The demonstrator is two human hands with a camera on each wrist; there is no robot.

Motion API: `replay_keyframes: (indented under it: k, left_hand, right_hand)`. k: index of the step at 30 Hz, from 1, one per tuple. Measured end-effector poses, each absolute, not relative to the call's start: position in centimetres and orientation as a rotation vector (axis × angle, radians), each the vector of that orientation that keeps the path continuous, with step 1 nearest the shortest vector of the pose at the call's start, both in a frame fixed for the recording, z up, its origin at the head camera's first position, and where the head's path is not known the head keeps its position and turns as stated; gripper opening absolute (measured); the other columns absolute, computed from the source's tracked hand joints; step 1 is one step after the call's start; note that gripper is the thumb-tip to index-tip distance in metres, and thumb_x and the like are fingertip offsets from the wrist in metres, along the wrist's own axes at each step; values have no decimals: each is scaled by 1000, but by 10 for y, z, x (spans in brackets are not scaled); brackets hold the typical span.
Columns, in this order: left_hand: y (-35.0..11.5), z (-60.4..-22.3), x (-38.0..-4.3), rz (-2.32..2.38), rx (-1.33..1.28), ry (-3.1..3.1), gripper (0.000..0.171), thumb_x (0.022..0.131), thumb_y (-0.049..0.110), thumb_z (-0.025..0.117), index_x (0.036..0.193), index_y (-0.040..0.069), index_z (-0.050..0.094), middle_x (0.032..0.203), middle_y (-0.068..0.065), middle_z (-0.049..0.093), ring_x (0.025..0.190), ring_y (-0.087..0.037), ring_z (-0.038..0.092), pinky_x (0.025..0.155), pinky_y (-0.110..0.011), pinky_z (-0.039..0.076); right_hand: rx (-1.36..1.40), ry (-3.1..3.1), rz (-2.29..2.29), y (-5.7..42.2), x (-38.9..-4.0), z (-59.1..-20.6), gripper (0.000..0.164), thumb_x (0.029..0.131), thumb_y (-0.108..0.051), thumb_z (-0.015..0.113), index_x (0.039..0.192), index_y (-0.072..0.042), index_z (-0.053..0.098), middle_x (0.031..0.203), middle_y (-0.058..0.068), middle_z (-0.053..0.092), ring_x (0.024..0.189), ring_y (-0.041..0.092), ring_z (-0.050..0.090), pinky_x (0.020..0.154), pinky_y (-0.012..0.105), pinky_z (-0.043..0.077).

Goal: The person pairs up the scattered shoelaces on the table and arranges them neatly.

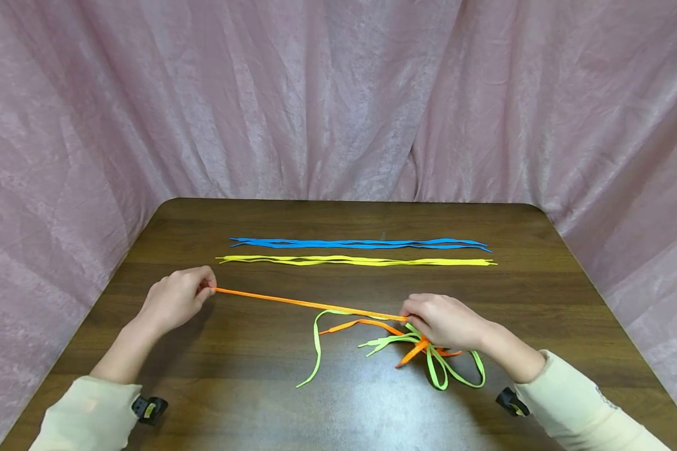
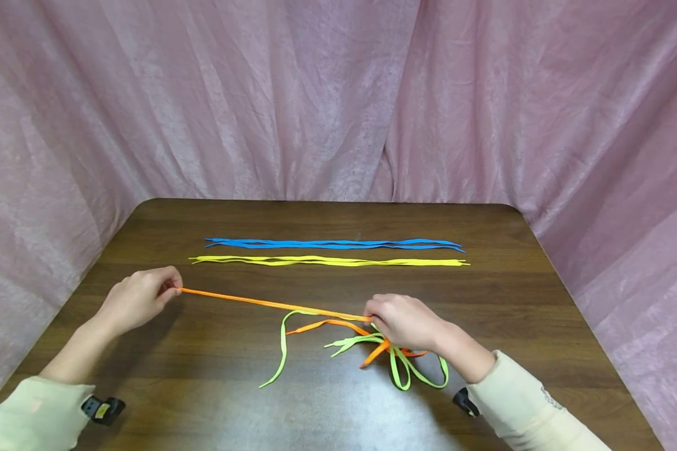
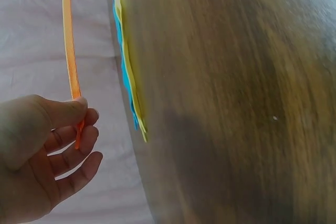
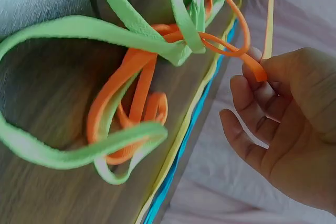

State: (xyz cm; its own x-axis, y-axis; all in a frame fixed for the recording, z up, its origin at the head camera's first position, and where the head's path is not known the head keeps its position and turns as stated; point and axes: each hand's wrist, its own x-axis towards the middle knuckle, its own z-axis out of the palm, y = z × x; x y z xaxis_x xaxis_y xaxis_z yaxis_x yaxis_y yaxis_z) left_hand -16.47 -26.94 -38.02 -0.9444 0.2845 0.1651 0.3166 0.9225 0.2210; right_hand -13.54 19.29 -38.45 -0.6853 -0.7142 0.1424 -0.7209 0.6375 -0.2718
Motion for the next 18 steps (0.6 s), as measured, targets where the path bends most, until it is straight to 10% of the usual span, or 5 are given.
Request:
replay_keyframes:
  k: [18]
  left_hand:
    - [-301, -384, -165, -408, -346, -3006, 8, 81, 11, 65, 82, 15, 59, 67, 3, 56, 55, -16, 48, 43, -33, 32]
  right_hand:
    - [1115, -2774, 574, 238, -139, -385, 14, 80, -1, 65, 78, -15, 61, 74, -12, 55, 62, -3, 44, 56, 18, 41]
